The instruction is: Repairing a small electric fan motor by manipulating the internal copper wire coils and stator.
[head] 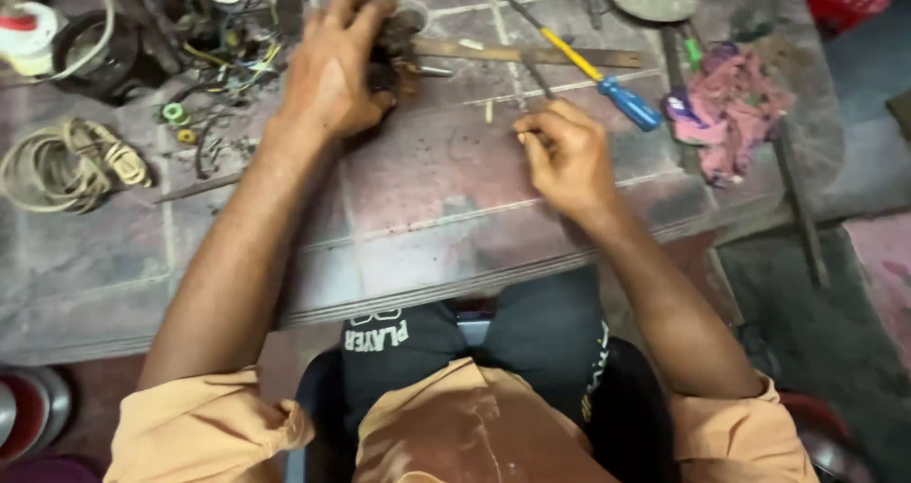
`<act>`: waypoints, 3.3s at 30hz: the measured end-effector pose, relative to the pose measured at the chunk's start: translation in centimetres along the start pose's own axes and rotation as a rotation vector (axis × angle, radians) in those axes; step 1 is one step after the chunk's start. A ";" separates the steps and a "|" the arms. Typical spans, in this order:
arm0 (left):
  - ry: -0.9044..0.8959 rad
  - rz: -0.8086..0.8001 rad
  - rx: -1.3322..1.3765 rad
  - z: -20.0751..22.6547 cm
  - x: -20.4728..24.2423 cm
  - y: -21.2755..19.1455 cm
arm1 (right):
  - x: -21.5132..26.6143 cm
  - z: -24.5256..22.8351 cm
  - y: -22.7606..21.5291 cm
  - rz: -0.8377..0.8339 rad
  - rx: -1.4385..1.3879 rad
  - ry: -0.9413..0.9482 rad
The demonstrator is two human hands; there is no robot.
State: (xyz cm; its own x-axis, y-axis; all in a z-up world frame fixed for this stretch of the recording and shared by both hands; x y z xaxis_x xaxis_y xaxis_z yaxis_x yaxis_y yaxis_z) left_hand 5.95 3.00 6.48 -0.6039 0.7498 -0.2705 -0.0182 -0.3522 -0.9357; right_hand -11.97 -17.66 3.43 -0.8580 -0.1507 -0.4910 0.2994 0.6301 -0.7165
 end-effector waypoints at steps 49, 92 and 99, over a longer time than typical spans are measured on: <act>0.242 0.106 0.978 -0.2 3.0 3.2 | -3.8 4.6 6.8 -0.088 -0.749 0.163; 0.218 0.046 0.582 1.2 3.9 2.5 | -3.7 7.0 4.6 0.182 -0.979 0.213; 0.181 0.072 0.625 0.9 4.0 2.2 | -2.5 8.6 5.4 0.180 -1.022 0.252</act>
State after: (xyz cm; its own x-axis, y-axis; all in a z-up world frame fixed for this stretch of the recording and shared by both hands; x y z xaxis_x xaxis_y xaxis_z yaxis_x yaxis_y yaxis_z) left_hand 2.79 4.74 3.55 -0.4785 0.7753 -0.4122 -0.4751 -0.6234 -0.6209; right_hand -4.64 -20.47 -3.44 -0.9326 0.0968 -0.3478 0.0390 0.9847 0.1696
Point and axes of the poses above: each hand's wrist, its own x-axis away from the middle knuckle, its own y-axis out of the palm, z = x × y, the point moved 6 cm from there along -x, towards the middle knuckle, and after that the axes turned 13 degrees about -z, right-handed, at the moved point
